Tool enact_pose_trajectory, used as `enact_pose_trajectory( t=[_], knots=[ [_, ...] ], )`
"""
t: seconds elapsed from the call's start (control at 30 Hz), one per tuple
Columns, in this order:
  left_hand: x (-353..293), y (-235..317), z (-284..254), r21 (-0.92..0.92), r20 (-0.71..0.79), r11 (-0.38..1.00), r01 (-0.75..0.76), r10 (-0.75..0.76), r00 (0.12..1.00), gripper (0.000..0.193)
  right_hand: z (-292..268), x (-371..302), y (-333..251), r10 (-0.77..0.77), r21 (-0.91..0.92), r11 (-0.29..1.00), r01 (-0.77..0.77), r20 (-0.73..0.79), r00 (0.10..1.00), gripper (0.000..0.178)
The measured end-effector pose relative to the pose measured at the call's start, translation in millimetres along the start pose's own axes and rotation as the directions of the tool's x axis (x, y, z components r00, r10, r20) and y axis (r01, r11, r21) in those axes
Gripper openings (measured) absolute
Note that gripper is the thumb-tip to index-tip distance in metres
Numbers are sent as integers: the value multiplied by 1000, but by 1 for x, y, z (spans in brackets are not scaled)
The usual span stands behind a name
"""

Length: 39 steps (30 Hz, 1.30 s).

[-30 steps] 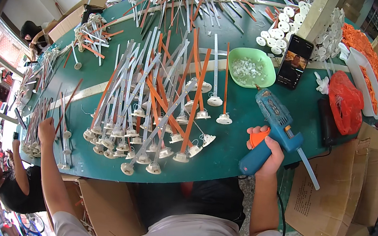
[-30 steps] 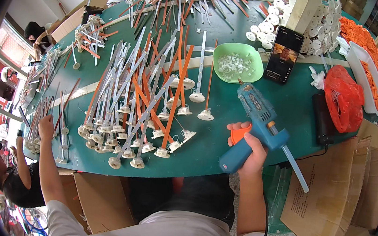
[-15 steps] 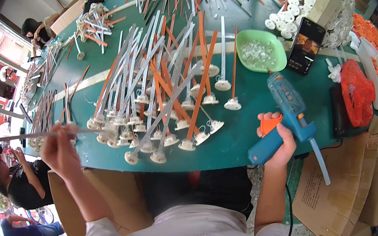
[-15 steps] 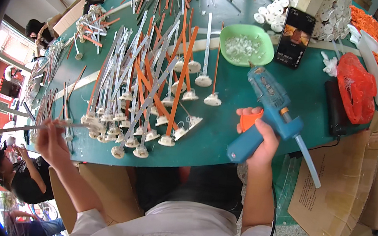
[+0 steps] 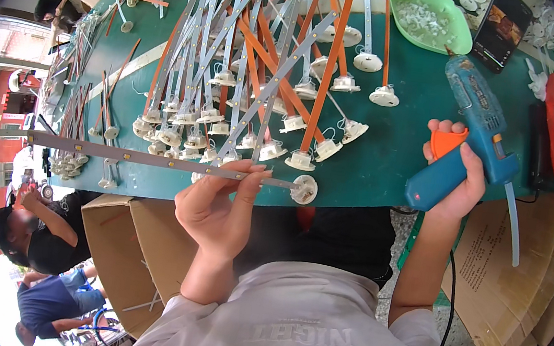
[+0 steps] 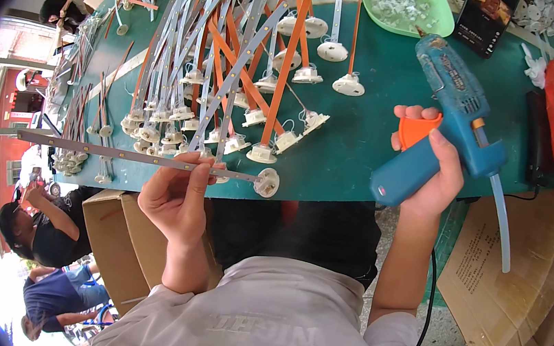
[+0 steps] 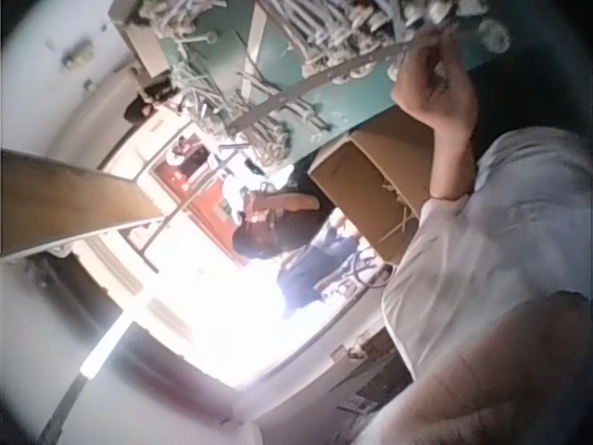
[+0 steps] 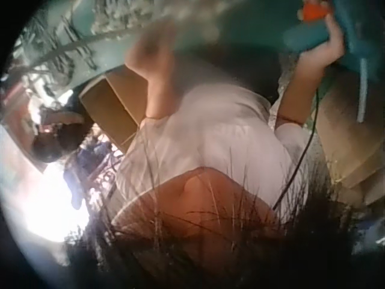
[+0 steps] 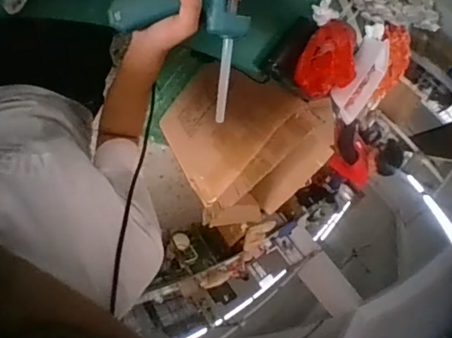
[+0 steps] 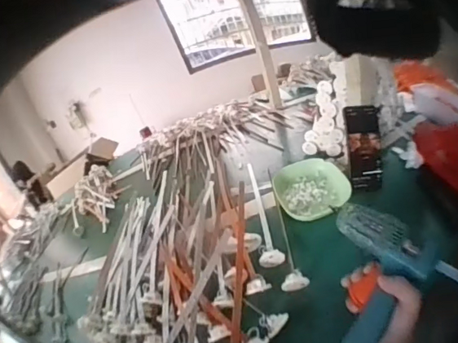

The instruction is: The person applies hot glue to small electronic components using a glue gun.

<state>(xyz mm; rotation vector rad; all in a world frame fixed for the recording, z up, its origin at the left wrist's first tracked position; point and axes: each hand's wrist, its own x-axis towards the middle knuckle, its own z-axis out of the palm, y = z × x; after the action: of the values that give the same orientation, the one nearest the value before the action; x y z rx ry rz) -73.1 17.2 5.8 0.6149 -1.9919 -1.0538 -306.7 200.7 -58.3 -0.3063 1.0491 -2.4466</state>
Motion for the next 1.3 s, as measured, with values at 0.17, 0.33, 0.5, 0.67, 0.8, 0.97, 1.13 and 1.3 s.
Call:
enact_pose_trajectory(
  t=[0.17,0.33,0.5,0.67,0.8,0.97,1.13,1.3],
  knots=[
    [-6,-7,2,25,1,997,69,-69,998,12,1,-2,1,12,-20,1000,-12,-26,1000,32],
    [-5,-6,5,44,-12,999,15,-14,1000,14,-1,-5,-2,19,-27,999,-19,1,1000,33],
    [-1,-4,13,209,27,957,-203,202,979,18,19,-49,-12,97,45,994,-98,25,995,37],
    [-12,1,11,239,70,953,-187,175,982,6,23,-115,-3,136,-57,990,-127,184,973,40],
    [-6,9,7,230,142,935,-272,244,959,5,14,-128,5,341,-297,922,-247,326,882,38],
    [-10,7,10,244,122,937,-250,226,966,8,30,-130,20,357,-303,918,-257,345,868,30],
    [-15,3,10,279,127,919,-279,253,959,5,35,-126,21,349,-548,835,-55,450,822,35],
    [-16,-1,9,296,116,915,-275,252,961,6,42,-127,11,288,-607,794,39,432,855,36]
  ],
)
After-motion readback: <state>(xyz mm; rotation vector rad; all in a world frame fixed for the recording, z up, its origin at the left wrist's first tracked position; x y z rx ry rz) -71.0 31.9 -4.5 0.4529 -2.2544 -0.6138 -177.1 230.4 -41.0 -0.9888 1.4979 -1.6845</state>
